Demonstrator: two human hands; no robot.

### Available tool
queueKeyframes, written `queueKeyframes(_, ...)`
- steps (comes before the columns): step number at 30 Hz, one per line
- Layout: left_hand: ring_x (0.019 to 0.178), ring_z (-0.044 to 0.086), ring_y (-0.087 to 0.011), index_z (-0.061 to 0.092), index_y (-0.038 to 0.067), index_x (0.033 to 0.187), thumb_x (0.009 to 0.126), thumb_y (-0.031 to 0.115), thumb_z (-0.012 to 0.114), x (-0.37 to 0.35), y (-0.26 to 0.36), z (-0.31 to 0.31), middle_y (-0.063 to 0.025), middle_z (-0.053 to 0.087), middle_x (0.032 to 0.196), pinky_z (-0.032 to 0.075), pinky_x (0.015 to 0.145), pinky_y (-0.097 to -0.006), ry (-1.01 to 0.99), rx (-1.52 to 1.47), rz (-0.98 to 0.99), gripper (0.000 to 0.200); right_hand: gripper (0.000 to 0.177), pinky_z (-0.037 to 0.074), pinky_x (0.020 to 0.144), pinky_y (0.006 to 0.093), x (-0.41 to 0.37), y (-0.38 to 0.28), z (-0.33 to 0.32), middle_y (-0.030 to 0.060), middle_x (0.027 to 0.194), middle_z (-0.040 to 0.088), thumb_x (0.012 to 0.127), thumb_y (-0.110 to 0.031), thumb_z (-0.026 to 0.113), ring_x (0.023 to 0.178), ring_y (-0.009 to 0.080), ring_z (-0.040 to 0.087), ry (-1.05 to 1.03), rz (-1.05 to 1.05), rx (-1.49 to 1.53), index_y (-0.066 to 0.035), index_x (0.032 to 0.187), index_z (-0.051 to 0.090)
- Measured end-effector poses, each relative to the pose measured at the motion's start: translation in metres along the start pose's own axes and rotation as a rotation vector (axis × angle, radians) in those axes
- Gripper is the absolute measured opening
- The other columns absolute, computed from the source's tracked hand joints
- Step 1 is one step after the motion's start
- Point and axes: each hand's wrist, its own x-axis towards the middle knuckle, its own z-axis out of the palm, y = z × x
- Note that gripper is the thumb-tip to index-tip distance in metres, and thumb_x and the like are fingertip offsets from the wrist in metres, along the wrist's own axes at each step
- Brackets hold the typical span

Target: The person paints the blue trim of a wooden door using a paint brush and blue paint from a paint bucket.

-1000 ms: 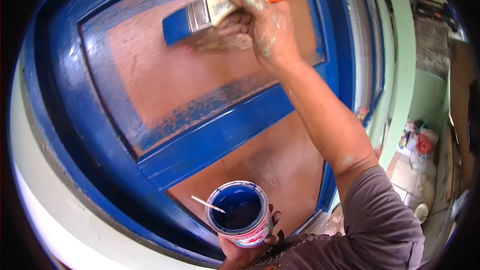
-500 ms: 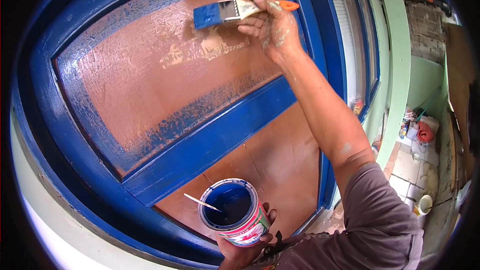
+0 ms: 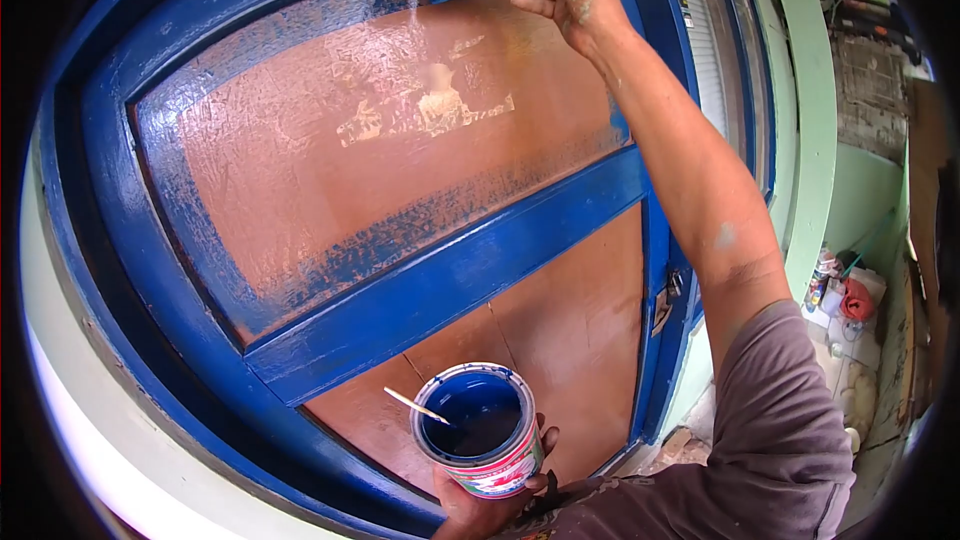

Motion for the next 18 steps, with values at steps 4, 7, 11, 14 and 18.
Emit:
queueKeyframes(4, 0.131, 0.044, -0.0417, 0.04, 0.012, 0.149, 0.079, 0.086, 0.054, 0.0, -0.004, 0.0, -0.0206, 0.047, 0.141, 0.06, 0.068, -0.0439, 0.006, -0.018, 0.003, 0.103, 0.019, 0.063, 0.069, 0.0352, 0.021, -0.009, -0.018, 0.0138, 0.089, 0.075, 0.1, -0.023, 0.064, 0.074, 0.0249, 0.074, -0.029, -0.036, -0.137, -0.004, 0.1, 0.069)
queueKeyframes(7, 0.131, 0.045, -0.0419, 0.04, 0.012, 0.149, 0.079, 0.085, 0.055, 0.004, -0.002, -0.005, -0.0209, 0.047, 0.141, 0.06, 0.068, -0.0438, -0.032, -0.026, -0.004, 0.103, 0.021, 0.063, 0.069, 0.0366, 0.02, -0.032, -0.032, 0.0131, 0.086, 0.074, 0.101, -0.023, 0.062, 0.072, 0.0249, 0.073, 0.078, -0.075, -0.327, -0.003, 0.1, 0.068)
queueKeyframes(11, 0.131, 0.046, -0.0423, 0.04, 0.011, 0.15, 0.079, 0.084, 0.056, 0.003, -0.002, -0.002, -0.0209, 0.048, 0.141, 0.06, 0.069, -0.0435, 0.014, -0.038, -0.001, 0.103, 0.018, 0.057, 0.061, 0.0356, 0.03, -0.058, -0.061, 0.011, 0.082, 0.073, 0.099, -0.018, 0.062, 0.065, 0.021, 0.068, 0.076, -0.169, -0.58, -0.002, 0.094, 0.07)
queueKeyframes(14, 0.131, 0.047, -0.0417, 0.04, 0.01, 0.15, 0.078, 0.083, 0.057, 0.005, 0.0, -0.005, -0.0207, 0.049, 0.141, 0.06, 0.069, -0.0428, 0.022, -0.033, -0.018, 0.103, 0.018, 0.057, 0.061, 0.036, 0.034, -0.062, -0.066, 0.0105, 0.079, 0.072, 0.099, -0.016, 0.063, 0.065, 0.0212, 0.068, 0.072, -0.282, -0.646, -0.001, 0.092, 0.069)
queueKeyframes(18, 0.132, 0.047, -0.0403, 0.04, 0.01, 0.149, 0.078, 0.083, 0.058, 0.007, 0.0, 0.002, -0.0204, 0.049, 0.142, 0.061, 0.07, -0.0415, -0.023, -0.011, -0.081, 0.103, 0.016, 0.059, 0.064, 0.0361, 0.015, -0.054, -0.014, 0.0113, 0.08, 0.073, 0.099, -0.015, 0.065, 0.068, 0.0224, 0.071, 0.007, -0.188, -0.574, -0.001, 0.092, 0.07)
